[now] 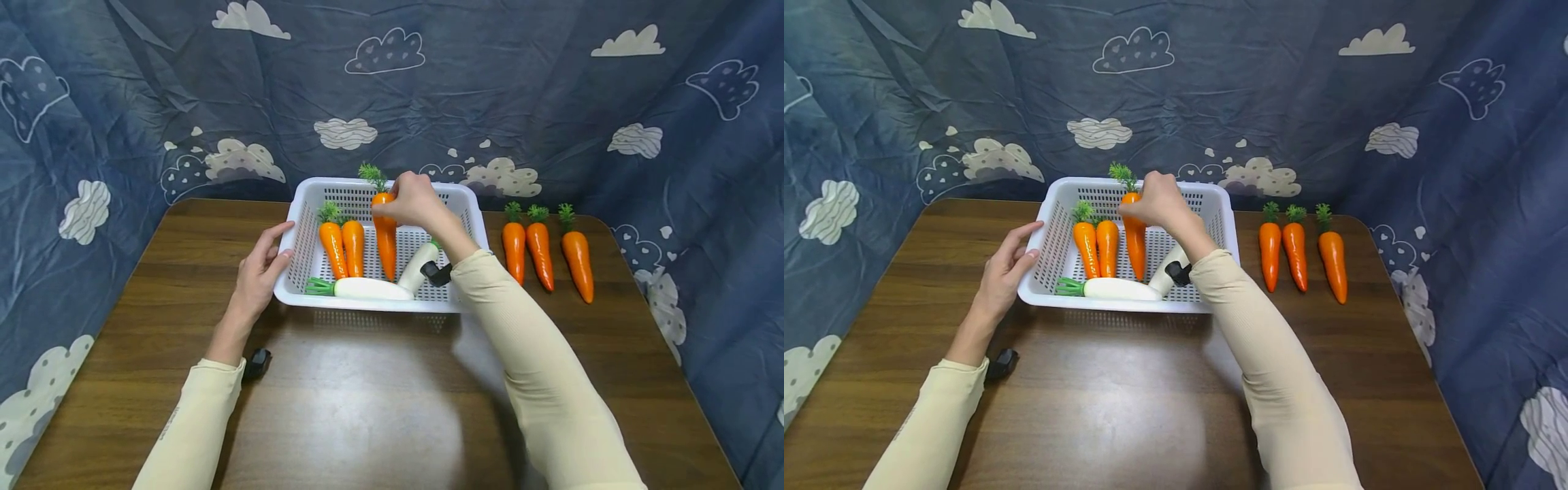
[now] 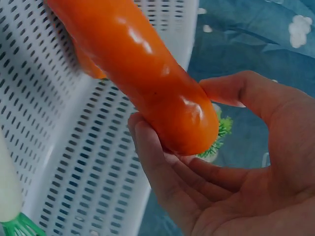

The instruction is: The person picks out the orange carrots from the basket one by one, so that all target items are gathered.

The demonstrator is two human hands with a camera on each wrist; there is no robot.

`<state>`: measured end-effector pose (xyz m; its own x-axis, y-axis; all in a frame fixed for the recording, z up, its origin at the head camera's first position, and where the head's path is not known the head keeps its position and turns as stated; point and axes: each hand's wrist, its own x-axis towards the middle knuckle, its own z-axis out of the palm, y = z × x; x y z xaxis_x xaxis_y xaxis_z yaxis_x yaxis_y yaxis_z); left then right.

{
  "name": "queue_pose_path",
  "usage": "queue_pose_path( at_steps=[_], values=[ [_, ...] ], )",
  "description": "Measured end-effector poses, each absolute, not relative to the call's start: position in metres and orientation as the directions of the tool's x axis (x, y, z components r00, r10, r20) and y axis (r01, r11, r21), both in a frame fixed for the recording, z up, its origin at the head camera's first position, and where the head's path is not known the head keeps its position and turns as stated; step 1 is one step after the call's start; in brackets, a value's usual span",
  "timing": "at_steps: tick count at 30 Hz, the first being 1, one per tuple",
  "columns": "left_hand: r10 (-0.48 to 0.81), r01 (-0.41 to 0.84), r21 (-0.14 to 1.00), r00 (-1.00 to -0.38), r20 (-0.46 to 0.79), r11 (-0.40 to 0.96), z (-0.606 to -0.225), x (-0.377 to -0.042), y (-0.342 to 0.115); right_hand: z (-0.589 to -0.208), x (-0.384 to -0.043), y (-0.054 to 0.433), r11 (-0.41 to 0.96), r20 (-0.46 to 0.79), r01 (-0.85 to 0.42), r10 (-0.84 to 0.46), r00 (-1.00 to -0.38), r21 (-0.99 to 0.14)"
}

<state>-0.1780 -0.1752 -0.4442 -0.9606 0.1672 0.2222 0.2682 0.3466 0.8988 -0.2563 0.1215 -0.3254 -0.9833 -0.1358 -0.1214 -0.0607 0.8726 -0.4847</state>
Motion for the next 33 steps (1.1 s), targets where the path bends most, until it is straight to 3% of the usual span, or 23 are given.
queue_pose_path(
  at_steps=[13, 33],
  values=[
    [0.168, 0.271, 0.899, -0.96, 0.225, 0.343, -0.445, -0.178, -0.175, -0.302, -0.221, 0.144, 0.801, 0.069, -0.104, -0.078, -0.995, -0.59],
    [0.165, 0.292, 0.894, -0.954, 0.249, 0.34, -0.445, -0.179, -0.175, -0.317, -0.168, 0.162, 0.656, 0.278, -0.195, 0.024, -0.96, -0.729]
  ],
)
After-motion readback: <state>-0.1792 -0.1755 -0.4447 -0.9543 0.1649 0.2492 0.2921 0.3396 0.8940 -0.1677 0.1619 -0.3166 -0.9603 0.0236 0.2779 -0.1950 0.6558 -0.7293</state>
